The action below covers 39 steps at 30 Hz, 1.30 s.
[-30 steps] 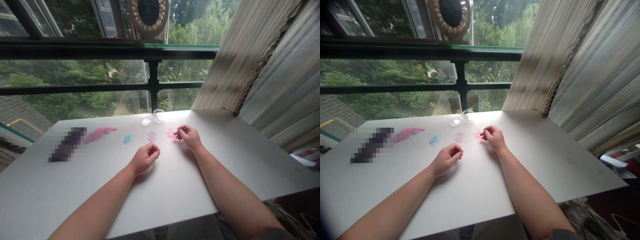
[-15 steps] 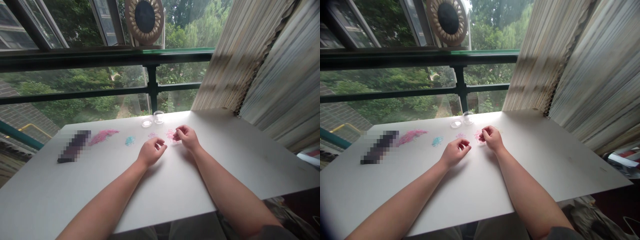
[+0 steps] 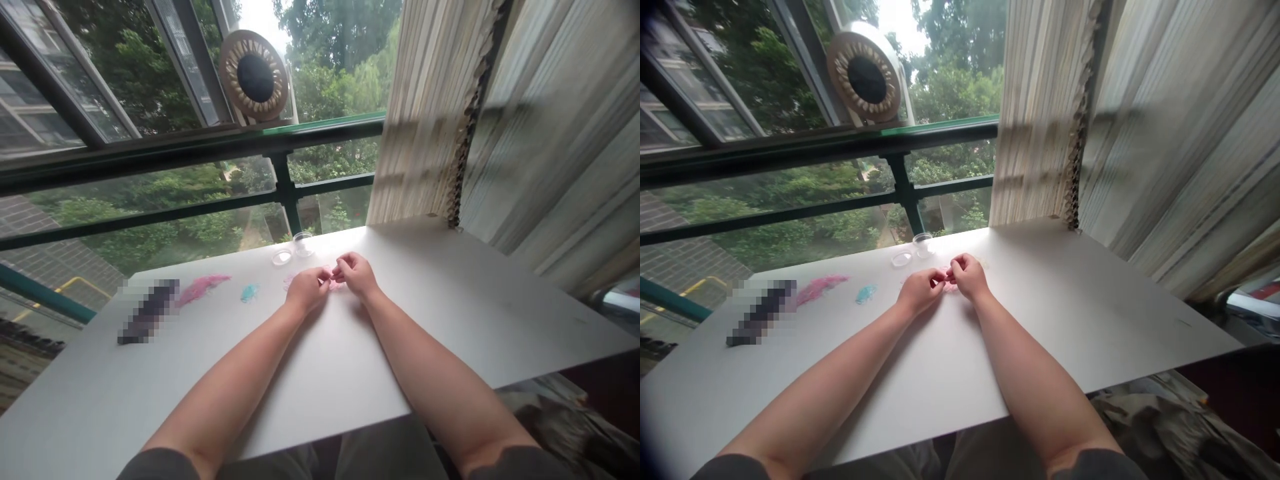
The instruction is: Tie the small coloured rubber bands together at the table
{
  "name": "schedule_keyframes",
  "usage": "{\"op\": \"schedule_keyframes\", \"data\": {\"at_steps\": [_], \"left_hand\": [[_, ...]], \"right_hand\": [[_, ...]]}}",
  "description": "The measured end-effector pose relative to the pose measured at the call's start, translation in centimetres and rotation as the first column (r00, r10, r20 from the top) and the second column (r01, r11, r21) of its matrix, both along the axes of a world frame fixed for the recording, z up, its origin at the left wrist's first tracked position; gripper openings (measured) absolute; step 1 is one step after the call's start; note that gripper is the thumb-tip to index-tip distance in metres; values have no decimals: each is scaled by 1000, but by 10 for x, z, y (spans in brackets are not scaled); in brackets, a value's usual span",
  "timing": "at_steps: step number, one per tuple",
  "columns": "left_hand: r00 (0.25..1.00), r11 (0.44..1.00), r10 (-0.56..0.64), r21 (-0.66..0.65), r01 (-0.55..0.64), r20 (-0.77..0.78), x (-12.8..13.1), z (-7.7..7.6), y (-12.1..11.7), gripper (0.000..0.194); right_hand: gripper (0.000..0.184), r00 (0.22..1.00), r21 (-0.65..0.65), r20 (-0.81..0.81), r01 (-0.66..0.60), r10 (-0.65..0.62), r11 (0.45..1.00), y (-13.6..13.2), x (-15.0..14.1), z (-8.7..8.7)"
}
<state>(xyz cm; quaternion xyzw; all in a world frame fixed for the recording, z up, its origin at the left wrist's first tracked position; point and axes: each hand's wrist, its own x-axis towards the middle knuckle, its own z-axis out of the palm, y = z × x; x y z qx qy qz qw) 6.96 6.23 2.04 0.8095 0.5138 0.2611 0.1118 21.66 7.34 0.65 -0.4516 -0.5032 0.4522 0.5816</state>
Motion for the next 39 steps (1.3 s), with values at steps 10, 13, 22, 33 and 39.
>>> {"op": "schedule_keyframes", "data": {"at_steps": [10, 13, 22, 33, 39], "left_hand": [[987, 1000, -14, 24, 18, -159, -3, 2, 13, 16], [987, 999, -21, 30, 26, -162, -5, 2, 14, 20], [977, 991, -122, 41, 131, -174, -14, 6, 19, 23], [974, 982, -187, -4, 188, -128, -9, 11, 22, 29], [979, 983, -183, -40, 181, -84, -8, 18, 21, 31]], "right_hand": [[14, 984, 102, 83, 148, -157, 984, 2, 5, 3], [15, 984, 111, 76, 150, -159, 982, 1, 4, 3], [17, 984, 121, 88, 146, -157, 982, -1, 3, 6], [15, 986, 141, 88, 125, -139, 982, 0, 2, 5], [15, 977, 134, 144, 136, -156, 982, 1, 3, 4]]}}
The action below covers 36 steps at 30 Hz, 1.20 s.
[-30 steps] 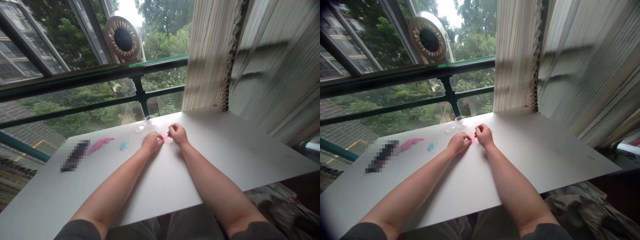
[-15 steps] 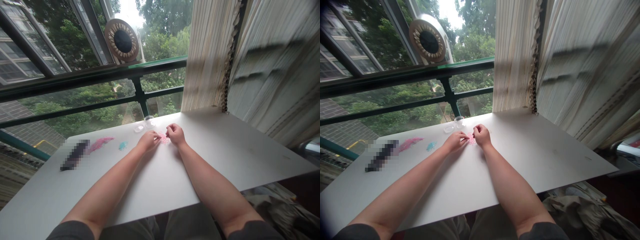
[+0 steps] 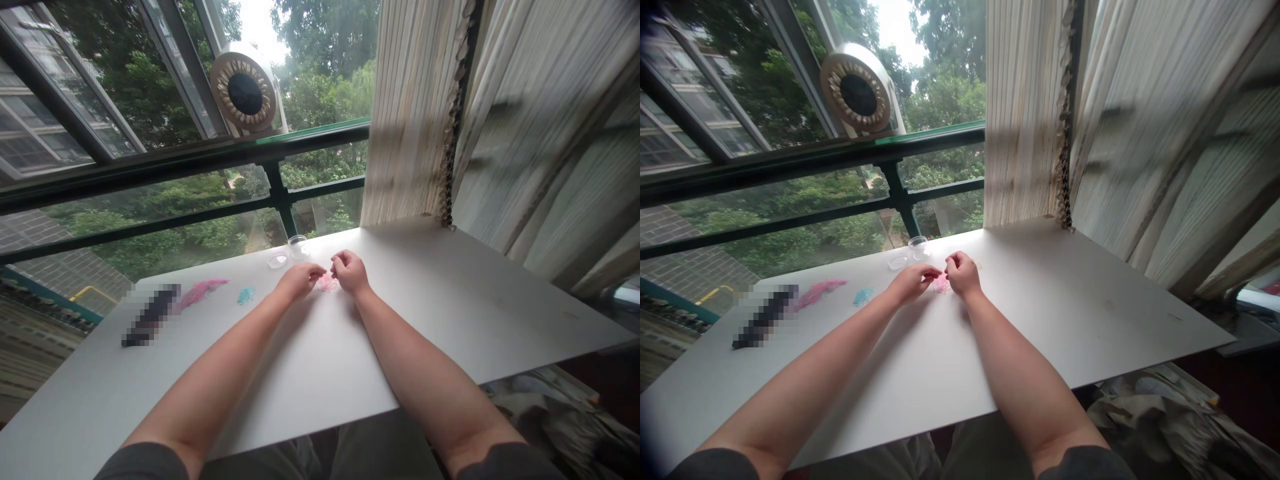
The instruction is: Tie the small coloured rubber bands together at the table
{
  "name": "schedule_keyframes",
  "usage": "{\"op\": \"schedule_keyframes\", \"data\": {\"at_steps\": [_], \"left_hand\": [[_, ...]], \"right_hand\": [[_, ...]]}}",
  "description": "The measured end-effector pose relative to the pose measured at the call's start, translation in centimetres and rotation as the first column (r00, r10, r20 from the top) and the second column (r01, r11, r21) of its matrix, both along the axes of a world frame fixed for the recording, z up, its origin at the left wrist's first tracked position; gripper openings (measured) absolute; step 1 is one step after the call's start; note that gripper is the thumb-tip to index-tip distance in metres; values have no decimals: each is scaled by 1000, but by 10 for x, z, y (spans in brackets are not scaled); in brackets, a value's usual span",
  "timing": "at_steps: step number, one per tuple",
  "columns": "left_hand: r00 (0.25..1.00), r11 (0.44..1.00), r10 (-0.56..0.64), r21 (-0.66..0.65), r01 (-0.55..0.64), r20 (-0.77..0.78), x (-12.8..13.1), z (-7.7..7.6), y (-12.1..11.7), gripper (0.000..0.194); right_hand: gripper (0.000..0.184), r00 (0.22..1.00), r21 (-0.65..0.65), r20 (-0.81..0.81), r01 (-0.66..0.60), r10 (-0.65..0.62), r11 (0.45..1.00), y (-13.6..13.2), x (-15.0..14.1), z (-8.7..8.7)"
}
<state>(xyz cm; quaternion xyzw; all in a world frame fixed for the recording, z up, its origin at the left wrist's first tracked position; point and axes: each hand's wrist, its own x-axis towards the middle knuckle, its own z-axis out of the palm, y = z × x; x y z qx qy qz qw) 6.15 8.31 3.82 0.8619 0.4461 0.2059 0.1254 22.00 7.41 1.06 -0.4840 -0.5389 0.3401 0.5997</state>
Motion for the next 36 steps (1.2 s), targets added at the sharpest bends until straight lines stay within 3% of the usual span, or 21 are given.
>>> {"op": "schedule_keyframes", "data": {"at_steps": [5, 16, 24, 29, 36], "left_hand": [[999, 998, 18, 67, -15, -36, 0, 2, 1, 22], [986, 990, 131, 62, -125, -104, 2, 2, 5, 13], [990, 996, 65, 61, -58, -123, 3, 6, 7, 18], [999, 1000, 28, 4, -28, -45, 3, 7, 6, 21], [993, 993, 73, -94, -65, 88, 3, 6, 5, 20]], "right_hand": [[15, 999, 4, 35, 30, -30, 1000, 2, 2, 0], [15, 998, 8, 44, 49, -49, 999, 1, 1, 2], [15, 996, 31, 55, 63, -65, 998, 1, 2, 3], [15, 997, 31, 54, 55, -56, 998, 2, 2, 2], [15, 997, 27, 50, 53, -54, 998, 1, 2, 2]]}}
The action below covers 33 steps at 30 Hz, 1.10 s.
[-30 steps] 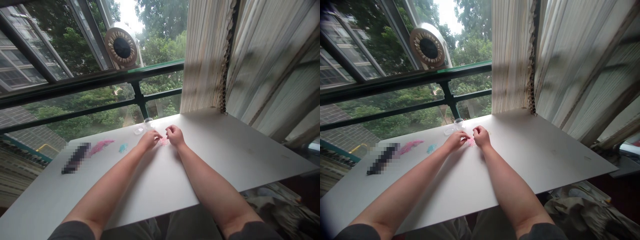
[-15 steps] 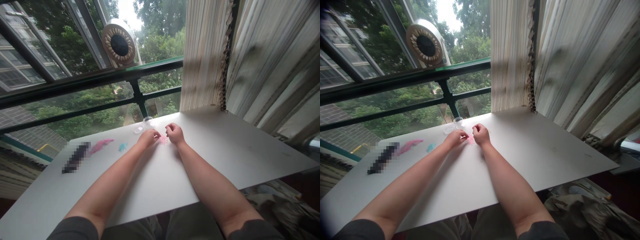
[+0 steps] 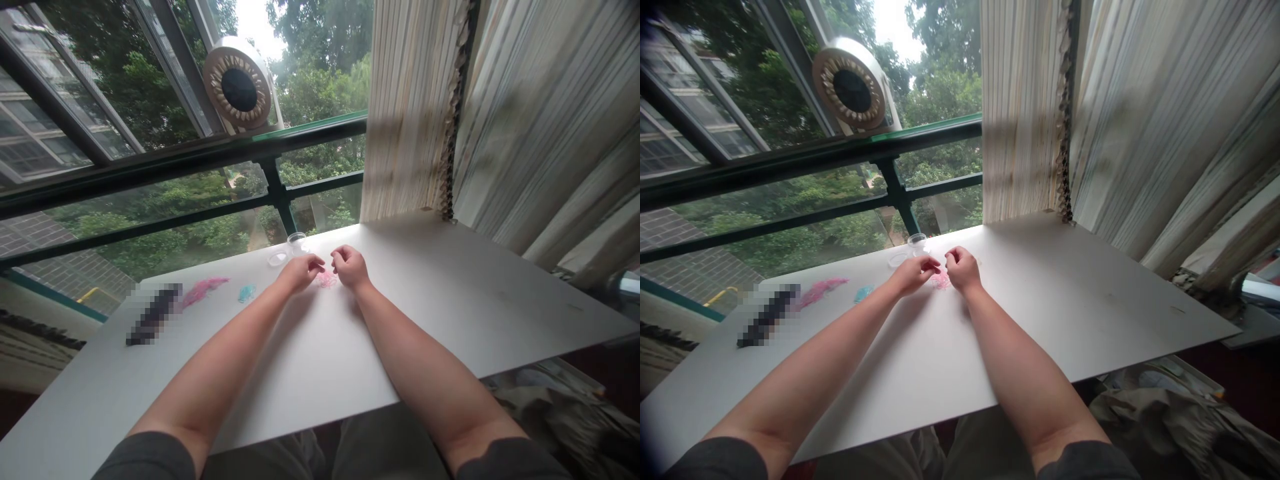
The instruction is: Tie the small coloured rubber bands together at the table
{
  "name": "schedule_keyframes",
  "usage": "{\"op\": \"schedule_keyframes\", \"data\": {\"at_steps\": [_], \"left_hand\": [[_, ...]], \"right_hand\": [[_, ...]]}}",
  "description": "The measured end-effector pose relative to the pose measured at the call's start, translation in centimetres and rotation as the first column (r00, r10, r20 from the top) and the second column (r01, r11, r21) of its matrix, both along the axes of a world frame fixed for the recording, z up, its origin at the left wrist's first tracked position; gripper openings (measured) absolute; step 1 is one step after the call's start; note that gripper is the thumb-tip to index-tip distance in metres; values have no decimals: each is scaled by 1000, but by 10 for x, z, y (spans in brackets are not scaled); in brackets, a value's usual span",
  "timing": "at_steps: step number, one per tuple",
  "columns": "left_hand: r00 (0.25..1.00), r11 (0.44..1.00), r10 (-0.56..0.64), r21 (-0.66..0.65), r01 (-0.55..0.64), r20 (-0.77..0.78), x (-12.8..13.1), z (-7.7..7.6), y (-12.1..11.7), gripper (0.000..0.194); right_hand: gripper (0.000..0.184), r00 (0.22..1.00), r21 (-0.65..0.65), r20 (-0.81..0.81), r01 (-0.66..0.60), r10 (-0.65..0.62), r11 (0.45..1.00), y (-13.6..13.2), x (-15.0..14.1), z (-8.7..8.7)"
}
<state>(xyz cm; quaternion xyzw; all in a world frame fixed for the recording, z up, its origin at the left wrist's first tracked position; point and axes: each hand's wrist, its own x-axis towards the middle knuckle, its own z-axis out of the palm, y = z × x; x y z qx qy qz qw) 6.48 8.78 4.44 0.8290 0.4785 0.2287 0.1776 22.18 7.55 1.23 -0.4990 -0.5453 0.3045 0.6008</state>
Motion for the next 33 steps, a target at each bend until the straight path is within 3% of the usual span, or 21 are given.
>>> {"op": "schedule_keyframes", "data": {"at_steps": [9, 19, 24, 33], "left_hand": [[998, 998, 62, -14, -62, 3, -1, -2, 4, 23], [949, 964, -78, -219, 150, 305, -2, -5, 10, 21], [948, 969, -67, -208, 137, 311, -3, -7, 11, 23], [921, 988, 10, -148, 53, 390, -1, -12, 10, 24]], "right_hand": [[16, 1000, 5, 18, -3, 3, 1000, -1, -1, 0], [17, 995, -8, 104, 8, -7, 1000, 1, 0, 0], [17, 968, -51, 250, -14, 27, 999, 4, 3, -2], [14, 915, -103, 359, -155, 182, 982, -2, 4, 3]]}}
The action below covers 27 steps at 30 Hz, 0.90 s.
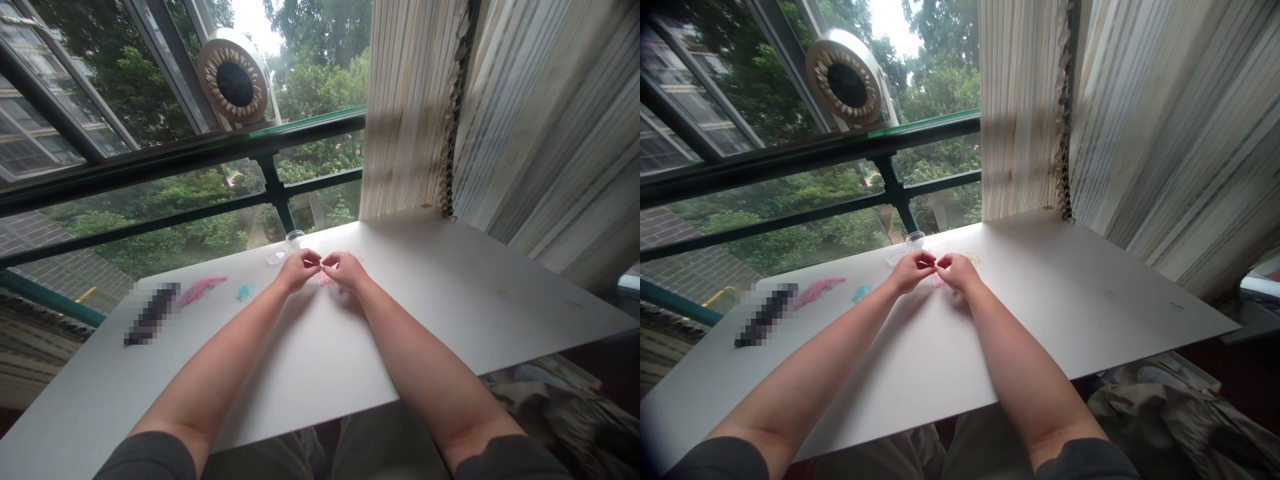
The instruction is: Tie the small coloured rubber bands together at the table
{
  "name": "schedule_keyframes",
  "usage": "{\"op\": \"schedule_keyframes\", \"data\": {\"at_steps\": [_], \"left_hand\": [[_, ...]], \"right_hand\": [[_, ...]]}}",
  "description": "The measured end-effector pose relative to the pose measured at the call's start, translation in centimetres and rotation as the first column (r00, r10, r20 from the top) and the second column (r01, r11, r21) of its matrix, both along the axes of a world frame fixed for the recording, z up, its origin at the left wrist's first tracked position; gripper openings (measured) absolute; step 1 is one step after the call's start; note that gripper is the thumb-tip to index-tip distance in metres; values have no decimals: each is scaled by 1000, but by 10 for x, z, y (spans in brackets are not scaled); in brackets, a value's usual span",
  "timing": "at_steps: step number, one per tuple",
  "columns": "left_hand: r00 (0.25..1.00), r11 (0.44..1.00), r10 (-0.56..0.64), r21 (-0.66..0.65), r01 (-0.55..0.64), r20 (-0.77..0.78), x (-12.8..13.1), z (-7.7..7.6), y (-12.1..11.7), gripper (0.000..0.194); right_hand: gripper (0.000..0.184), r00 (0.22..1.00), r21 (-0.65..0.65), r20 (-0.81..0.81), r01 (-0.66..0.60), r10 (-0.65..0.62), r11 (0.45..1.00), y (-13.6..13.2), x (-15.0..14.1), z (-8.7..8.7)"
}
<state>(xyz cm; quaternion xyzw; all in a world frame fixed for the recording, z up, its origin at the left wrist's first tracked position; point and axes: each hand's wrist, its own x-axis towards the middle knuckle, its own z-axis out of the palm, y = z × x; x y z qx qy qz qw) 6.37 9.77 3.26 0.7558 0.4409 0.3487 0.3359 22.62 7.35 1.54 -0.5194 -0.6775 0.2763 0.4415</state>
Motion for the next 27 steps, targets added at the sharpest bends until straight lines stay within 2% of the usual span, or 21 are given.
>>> {"op": "schedule_keyframes", "data": {"at_steps": [14, 23, 27], "left_hand": [[971, 993, 116, -13, -116, 207, 6, -8, -7, 32], [970, 990, 135, 15, -141, 204, 0, -1, -11, 30], [983, 987, 131, 73, -141, 131, -6, 1, -15, 25]], "right_hand": [[11, 999, 25, -12, 41, -41, 999, 4, -2, -4], [8, 999, 51, 27, 24, -25, 998, 6, -2, -9], [10, 995, 54, 84, 39, -44, 998, 4, -1, -9]]}}
